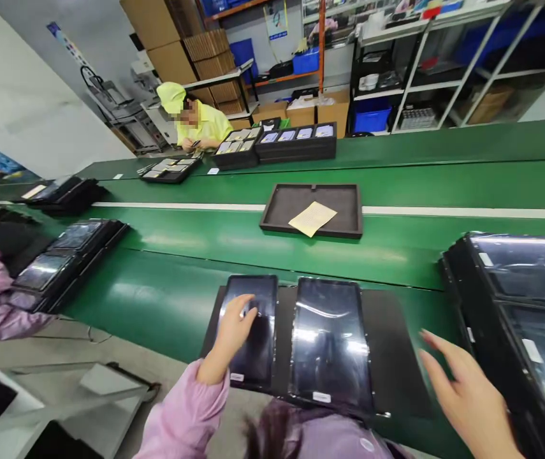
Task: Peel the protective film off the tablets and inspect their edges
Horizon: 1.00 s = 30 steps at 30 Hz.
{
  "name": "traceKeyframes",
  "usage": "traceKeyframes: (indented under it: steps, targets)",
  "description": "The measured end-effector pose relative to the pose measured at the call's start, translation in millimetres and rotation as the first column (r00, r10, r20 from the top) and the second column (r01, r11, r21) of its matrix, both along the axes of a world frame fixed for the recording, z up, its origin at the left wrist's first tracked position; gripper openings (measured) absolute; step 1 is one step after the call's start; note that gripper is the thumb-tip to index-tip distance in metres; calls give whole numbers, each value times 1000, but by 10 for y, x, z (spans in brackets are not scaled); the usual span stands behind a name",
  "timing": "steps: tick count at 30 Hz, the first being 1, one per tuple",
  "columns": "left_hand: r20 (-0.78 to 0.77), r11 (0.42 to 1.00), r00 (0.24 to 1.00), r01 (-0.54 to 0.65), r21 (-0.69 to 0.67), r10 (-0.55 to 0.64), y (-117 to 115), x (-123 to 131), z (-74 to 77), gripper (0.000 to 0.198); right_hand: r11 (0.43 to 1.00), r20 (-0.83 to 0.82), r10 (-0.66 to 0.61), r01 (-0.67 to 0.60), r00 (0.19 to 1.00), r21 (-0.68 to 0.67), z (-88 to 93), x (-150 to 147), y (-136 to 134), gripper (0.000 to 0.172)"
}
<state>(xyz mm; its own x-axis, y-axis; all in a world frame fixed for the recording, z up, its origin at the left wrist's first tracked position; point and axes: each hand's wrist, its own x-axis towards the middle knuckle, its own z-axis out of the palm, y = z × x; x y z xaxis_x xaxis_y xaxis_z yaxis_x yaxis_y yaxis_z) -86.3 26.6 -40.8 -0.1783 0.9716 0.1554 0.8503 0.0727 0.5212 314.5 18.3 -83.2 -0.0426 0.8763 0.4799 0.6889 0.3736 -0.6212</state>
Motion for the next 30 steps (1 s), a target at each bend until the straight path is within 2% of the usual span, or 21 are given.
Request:
traceKeyframes:
  steps: [2, 5, 7, 9, 12, 14, 15, 16, 18, 19, 20, 21, 22, 23, 24, 26, 27, 28, 29, 30]
  targets:
    - [3, 995, 995, -104, -14, 104, -325, -482, -181, 34, 981, -3, 192, -192, 981, 38, 113, -543, 126, 29]
    - [58, 992, 990, -123, -40, 125, -613, -841, -455, 36, 966, 2, 257, -257, 966, 23, 198, -1109, 75, 27]
    - [135, 993, 984, -108, -40, 113, -660, -937, -603, 41, 960, 1, 280, -280, 960, 11, 184, -1298, -95, 26]
    - [217, 994, 970, -101, -42, 108, -629, -989, -705, 46, 932, -25, 362, -362, 932, 18, 138, -1412, -275, 27]
    - [311, 996, 947, -59, -71, 78, -548, -1045, -783, 52, 886, -53, 463, -463, 885, 7, 94, -1576, -447, 30]
    - [360, 996, 931, -31, -85, 59, -519, -1066, -811, 58, 851, -41, 522, -524, 852, -32, 136, -1740, -496, 26]
    - [387, 995, 920, -33, -89, 65, -515, -1070, -824, 63, 808, -33, 586, -587, 809, -54, 182, -1847, -508, 23]
    - [418, 995, 905, -48, -91, 82, -517, -1072, -837, 71, 730, -23, 680, -679, 733, -74, 242, -1970, -514, 21]
    - [473, 993, 874, -86, -82, 115, -541, -1075, -866, 84, 513, -7, 856, -852, 517, -107, 377, -2233, -510, 18]
    - [481, 994, 870, -94, -62, 112, -561, -1082, -881, 85, 413, 2, 910, -904, 415, -113, 439, -2352, -499, 18]
    - [472, 996, 878, -80, -28, 84, -587, -1095, -896, 78, 334, 6, 942, -936, 336, -114, 488, -2447, -481, 21]
    - [450, 999, 893, -32, 19, 20, -615, -1115, -909, 61, 279, -9, 960, -955, 281, -102, 519, -2507, -455, 24]
    - [421, 997, 905, 40, 72, -67, -641, -1139, -918, 38, 262, -48, 963, -962, 266, -80, 526, -2527, -419, 28]
    - [395, 986, 905, 117, 119, -155, -661, -1166, -923, 18, 301, -102, 947, -952, 305, -53, 506, -2506, -373, 30]
    - [383, 972, 896, 179, 153, -225, -668, -1191, -921, 17, 395, -147, 907, -918, 395, -30, 457, -2450, -320, 30]
    - [395, 964, 881, 211, 162, -259, -622, -1225, -896, 28, 682, -131, 725, -732, 676, -7, 286, -2278, -205, 26]
    - [410, 975, 885, 179, 133, -218, -562, -1229, -873, 24, 788, -19, 615, -615, 788, 7, 177, -2189, -158, 26]
    - [426, 988, 892, 128, 84, -152, -480, -1224, -845, 14, 815, 117, 571, -578, 813, 36, 66, -2114, -124, 29]
    - [441, 996, 894, 78, 29, -83, -378, -1212, -815, 8, 795, 242, 577, -604, 780, 51, -34, -2060, -108, 32]
    - [453, 999, 891, 37, -26, -22, -264, -1196, -784, 26, 741, 346, 616, -669, 708, 49, -116, -2031, -107, 33]
